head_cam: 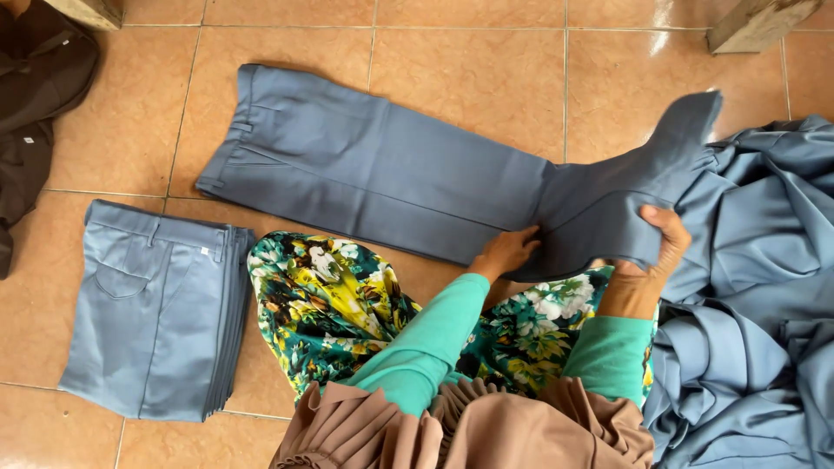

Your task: Folding a pile of blue trousers into neat rectangles while sitting on the floor.

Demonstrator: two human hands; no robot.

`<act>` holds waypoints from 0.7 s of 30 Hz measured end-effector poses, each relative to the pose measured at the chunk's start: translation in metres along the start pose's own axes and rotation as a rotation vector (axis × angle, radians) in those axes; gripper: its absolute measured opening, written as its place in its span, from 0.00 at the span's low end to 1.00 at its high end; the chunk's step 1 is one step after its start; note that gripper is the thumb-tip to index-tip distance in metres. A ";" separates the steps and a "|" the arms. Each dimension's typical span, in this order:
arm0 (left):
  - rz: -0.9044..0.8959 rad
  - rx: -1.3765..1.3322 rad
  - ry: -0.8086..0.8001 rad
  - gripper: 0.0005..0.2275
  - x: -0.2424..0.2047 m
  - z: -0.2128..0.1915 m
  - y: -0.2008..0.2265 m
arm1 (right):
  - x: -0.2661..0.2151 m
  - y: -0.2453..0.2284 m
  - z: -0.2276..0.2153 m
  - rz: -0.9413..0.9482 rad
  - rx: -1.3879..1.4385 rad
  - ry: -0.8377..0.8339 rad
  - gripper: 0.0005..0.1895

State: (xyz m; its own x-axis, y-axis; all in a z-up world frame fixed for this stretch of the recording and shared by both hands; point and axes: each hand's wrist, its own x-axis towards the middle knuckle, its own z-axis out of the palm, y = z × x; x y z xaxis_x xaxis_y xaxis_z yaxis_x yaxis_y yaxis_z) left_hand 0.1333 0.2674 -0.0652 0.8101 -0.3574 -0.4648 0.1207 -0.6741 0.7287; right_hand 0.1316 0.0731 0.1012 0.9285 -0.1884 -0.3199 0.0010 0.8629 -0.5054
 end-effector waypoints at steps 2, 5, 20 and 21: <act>0.029 -0.174 0.052 0.24 0.021 0.013 -0.026 | 0.029 0.023 -0.015 0.033 -0.091 -0.062 0.30; -0.022 -0.622 0.145 0.23 0.043 0.002 -0.078 | 0.047 0.076 -0.001 0.104 -0.256 -0.150 0.40; -0.356 -0.747 0.835 0.19 -0.031 -0.133 -0.234 | 0.038 0.201 -0.021 0.010 -1.213 -0.010 0.24; -0.301 -0.544 0.896 0.16 -0.028 -0.131 -0.236 | 0.042 0.193 -0.038 -0.138 -1.478 0.073 0.21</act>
State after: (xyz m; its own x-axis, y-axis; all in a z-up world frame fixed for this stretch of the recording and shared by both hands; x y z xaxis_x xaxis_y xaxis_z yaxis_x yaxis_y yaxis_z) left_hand 0.1575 0.5208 -0.1582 0.8020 0.5238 -0.2871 0.4433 -0.1999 0.8738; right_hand 0.1570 0.2138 -0.0405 0.9322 -0.2884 -0.2187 -0.3249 -0.4005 -0.8568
